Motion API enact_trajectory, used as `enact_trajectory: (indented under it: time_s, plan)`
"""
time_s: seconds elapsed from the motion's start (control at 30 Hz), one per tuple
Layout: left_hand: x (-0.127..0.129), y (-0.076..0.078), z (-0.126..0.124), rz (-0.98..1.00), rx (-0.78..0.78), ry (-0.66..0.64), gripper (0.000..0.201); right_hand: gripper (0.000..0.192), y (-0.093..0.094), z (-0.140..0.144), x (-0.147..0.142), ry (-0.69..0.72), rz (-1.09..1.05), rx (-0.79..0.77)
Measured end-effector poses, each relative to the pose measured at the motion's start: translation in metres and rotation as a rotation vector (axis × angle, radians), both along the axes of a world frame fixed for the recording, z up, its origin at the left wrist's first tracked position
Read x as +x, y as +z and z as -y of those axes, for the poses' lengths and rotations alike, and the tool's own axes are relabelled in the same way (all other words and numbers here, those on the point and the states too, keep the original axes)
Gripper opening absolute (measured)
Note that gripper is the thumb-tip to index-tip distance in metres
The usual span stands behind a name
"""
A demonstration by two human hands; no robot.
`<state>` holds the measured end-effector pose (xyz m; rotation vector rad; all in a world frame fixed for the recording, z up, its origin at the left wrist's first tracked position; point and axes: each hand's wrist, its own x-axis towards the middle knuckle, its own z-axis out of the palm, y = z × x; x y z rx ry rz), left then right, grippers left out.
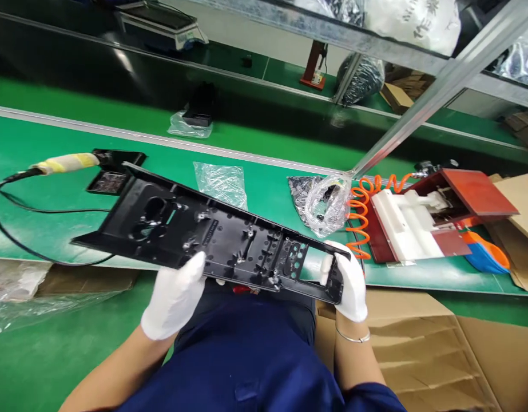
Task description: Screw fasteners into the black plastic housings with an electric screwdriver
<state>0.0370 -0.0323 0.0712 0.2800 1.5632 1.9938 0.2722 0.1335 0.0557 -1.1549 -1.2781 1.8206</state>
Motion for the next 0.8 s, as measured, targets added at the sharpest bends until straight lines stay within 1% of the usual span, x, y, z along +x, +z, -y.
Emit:
enact_trajectory:
  time_s: [0.07, 0.13, 0.23, 0.37, 0.5, 0.57, 0.8]
  plan:
    - [0.001, 0.006, -0.002, 0.025, 0.011, 0.041, 0.058, 0.049, 0.007, 0.003, 0.0, 0.014, -0.005, 0.044]
    - [0.003, 0.01, -0.002, 0.021, 0.051, 0.056, 0.056, 0.046, 0.011, 0.005, 0.0, 0.031, -0.01, 0.057]
    - [0.005, 0.011, -0.001, 0.027, 0.091, 0.043, 0.051, 0.045, 0.014, 0.004, -0.001, 0.046, -0.021, 0.026]
    - [0.008, 0.013, 0.004, 0.022, 0.058, 0.067, 0.043, 0.043, 0.014, 0.003, -0.001, 0.047, -0.014, -0.001]
    - [0.012, 0.018, 0.003, 0.021, 0.014, 0.074, 0.055, 0.042, 0.012, 0.003, -0.001, 0.043, 0.003, -0.007]
    - [0.012, 0.02, 0.001, 0.01, -0.001, 0.07, 0.058, 0.041, 0.011, 0.003, -0.001, 0.045, 0.011, -0.009]
    - [0.012, 0.02, 0.001, -0.037, -0.019, 0.04, 0.068, 0.039, 0.01, 0.004, -0.003, 0.033, 0.043, -0.005]
